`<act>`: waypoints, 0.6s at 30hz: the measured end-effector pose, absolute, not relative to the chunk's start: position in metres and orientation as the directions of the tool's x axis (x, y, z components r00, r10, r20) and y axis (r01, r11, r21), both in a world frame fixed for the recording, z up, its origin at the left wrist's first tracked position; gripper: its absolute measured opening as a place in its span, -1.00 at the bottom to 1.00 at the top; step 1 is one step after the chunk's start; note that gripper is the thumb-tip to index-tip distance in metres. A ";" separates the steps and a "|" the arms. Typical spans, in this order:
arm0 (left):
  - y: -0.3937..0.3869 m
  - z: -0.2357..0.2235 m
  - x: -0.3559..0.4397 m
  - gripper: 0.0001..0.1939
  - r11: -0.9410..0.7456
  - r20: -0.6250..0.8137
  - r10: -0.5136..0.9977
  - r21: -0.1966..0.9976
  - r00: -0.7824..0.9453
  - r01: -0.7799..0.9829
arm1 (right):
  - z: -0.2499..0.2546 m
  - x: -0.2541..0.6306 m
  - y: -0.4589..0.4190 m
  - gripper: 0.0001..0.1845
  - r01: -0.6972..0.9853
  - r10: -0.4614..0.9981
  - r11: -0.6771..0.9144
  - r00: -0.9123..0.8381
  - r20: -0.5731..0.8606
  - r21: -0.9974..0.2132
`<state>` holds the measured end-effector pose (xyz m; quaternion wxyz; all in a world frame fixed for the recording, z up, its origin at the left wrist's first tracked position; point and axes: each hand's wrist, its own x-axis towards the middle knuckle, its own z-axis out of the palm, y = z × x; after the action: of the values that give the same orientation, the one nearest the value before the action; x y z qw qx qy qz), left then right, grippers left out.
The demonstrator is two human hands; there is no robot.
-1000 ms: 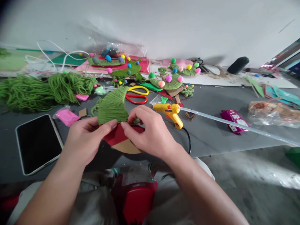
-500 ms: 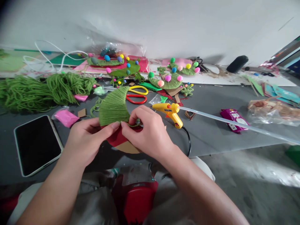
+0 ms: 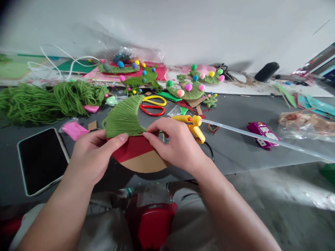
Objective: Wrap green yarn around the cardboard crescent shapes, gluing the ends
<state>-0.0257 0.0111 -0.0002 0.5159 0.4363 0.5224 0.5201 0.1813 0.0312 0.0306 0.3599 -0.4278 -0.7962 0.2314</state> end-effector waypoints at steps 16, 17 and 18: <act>0.013 0.017 -0.054 -0.85 0.042 -0.023 0.992 0.989 0.128 -0.145 | 0.041 0.195 0.036 -0.83 0.372 0.783 0.440 -0.605 0.146 -0.817; 0.013 0.016 -0.056 -0.83 0.076 -0.048 0.985 0.983 0.167 -0.169 | 0.041 0.193 0.036 -0.84 0.351 0.767 0.442 -0.625 0.145 -0.825; 0.013 0.015 -0.058 -0.83 0.110 -0.071 0.975 0.978 0.209 -0.180 | 0.039 0.191 0.036 -0.86 0.325 0.747 0.444 -0.649 0.145 -0.835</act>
<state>-0.0578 0.0134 0.0150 0.6159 0.4748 0.4190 0.4687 0.1911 0.0358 0.0392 0.2570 -0.3310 -0.8100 0.4102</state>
